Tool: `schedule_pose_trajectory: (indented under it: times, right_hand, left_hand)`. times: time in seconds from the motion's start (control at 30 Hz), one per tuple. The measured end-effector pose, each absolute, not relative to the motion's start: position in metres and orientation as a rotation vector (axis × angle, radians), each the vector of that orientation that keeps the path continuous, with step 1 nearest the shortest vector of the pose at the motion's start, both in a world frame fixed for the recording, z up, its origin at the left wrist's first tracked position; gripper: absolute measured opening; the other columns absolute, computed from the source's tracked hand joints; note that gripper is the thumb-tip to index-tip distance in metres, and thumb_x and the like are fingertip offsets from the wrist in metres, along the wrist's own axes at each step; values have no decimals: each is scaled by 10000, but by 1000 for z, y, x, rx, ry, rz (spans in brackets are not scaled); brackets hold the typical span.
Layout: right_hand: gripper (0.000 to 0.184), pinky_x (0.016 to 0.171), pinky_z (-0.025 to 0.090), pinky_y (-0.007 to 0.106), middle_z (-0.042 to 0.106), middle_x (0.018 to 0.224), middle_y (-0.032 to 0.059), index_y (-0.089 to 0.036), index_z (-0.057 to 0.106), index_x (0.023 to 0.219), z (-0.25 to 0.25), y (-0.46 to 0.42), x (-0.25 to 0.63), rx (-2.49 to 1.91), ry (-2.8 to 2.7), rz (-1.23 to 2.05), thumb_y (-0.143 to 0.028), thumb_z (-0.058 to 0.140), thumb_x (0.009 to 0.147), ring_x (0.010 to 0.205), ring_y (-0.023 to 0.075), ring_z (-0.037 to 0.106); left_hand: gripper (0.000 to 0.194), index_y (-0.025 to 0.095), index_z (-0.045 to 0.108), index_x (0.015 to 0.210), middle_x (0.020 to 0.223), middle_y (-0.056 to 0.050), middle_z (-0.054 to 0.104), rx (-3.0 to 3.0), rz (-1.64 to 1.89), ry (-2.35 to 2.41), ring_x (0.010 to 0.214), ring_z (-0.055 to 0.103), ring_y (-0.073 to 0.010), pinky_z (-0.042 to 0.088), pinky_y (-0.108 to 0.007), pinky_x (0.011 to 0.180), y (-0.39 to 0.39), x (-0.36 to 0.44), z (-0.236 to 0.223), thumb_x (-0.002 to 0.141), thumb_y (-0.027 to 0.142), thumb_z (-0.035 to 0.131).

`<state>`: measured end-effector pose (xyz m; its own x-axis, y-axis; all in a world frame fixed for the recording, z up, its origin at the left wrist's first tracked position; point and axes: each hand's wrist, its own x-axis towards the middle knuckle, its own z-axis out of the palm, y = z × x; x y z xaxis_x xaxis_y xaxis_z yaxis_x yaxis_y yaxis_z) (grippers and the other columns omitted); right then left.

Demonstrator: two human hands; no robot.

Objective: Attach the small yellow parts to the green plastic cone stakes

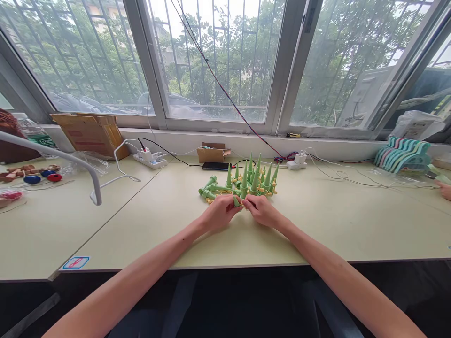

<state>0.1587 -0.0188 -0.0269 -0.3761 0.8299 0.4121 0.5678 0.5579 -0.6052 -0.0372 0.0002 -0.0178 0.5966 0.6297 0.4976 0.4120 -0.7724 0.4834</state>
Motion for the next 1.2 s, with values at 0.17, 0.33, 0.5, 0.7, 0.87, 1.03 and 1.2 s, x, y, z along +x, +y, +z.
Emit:
schedule_pose_trajectory:
  times: [0.17, 0.33, 0.5, 0.7, 0.87, 1.03, 1.2]
  right_hand:
    - [350, 539, 292, 248, 459, 601, -26, -196, 431, 679, -25, -19, 158, -1120, -2093, 469, -373, 384, 977, 547, 109, 384]
    - [286, 543, 295, 240, 461, 594, -39, -192, 502, 769, -21, -21, 157, -1096, -2050, 455, -372, 411, 972, 535, 106, 385]
    - [208, 548, 341, 237, 508, 609, -39, -195, 532, 967, -18, -24, 157, -1057, -1990, 498, -382, 439, 963, 522, 111, 417]
    - [227, 549, 376, 238, 614, 801, 13, -197, 526, 1068, -17, -24, 157, -1023, -2004, 543, -382, 474, 949, 510, 92, 431]
    - [209, 607, 404, 242, 624, 786, 14, -196, 547, 1005, -20, -22, 158, -995, -2009, 516, -381, 460, 962, 582, 112, 480]
    - [181, 616, 405, 239, 616, 754, 4, -193, 541, 985, -22, -20, 159, -978, -2014, 519, -359, 471, 960, 592, 115, 499]
    - [171, 624, 407, 246, 610, 738, -3, -198, 533, 1014, -23, -20, 160, -994, -2034, 517, -347, 469, 961, 605, 123, 517]
  left_hand:
    - [151, 160, 648, 795, 612, 28, 517, 2479, 980, 868, 565, 420, -94, 369, -238, 588, -1, -37, -17, 875, 274, 589]
    - [260, 131, 665, 829, 678, -14, 589, 2230, 1009, 861, 563, 447, -87, 386, -229, 541, -1, -34, -18, 867, 381, 604]
    - [354, 121, 645, 807, 639, -8, 555, 1860, 983, 826, 527, 468, -76, 391, -201, 462, -2, -33, -10, 804, 474, 665]
    - [384, 135, 608, 743, 535, 47, 429, 1523, 887, 856, 437, 401, -54, 340, -185, 374, 0, -36, -4, 720, 494, 743]
    - [390, 136, 580, 744, 545, 43, 461, 1395, 780, 802, 441, 391, -46, 334, -185, 387, 2, -38, -6, 706, 478, 763]
    - [394, 129, 616, 858, 646, 35, 486, 1462, 750, 756, 481, 418, -45, 368, -184, 407, 1, -39, -6, 711, 463, 765]
    - [388, 138, 608, 859, 670, 26, 487, 1642, 796, 825, 487, 451, -54, 372, -174, 392, 0, -41, -6, 759, 501, 706]
